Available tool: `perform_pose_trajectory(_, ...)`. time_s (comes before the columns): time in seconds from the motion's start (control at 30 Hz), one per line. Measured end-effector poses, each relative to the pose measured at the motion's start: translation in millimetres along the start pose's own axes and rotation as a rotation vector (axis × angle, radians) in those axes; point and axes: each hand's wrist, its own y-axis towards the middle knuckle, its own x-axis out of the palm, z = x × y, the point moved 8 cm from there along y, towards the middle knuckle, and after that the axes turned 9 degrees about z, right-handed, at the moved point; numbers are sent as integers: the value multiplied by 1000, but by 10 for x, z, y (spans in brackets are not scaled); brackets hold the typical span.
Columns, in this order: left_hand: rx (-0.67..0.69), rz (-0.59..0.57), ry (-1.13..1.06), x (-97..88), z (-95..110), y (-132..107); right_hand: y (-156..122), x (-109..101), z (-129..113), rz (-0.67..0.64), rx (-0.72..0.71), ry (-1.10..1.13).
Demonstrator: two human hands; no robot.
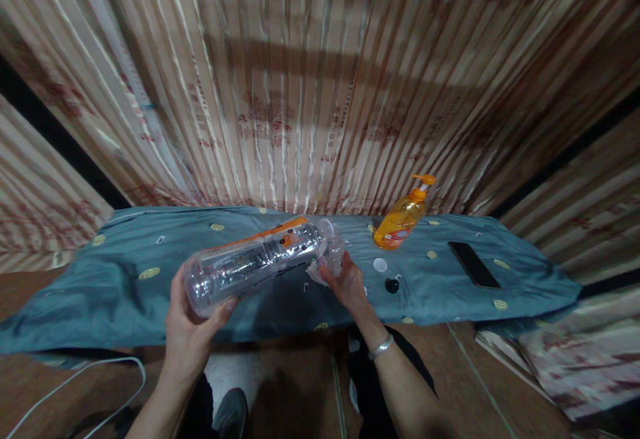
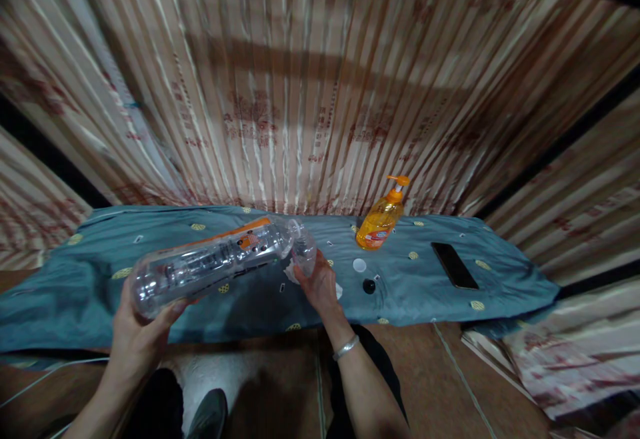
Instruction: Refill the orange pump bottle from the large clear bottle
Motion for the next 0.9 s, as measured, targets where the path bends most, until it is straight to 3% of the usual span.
perform_pose_trajectory(0.27,-33,50,-34,63,146,-70,4,-11,-10,3,7,4)
perform_pose_trajectory(0.9,-8,29,-1,23,69,-25,7,-22,-50,-18,20,-2)
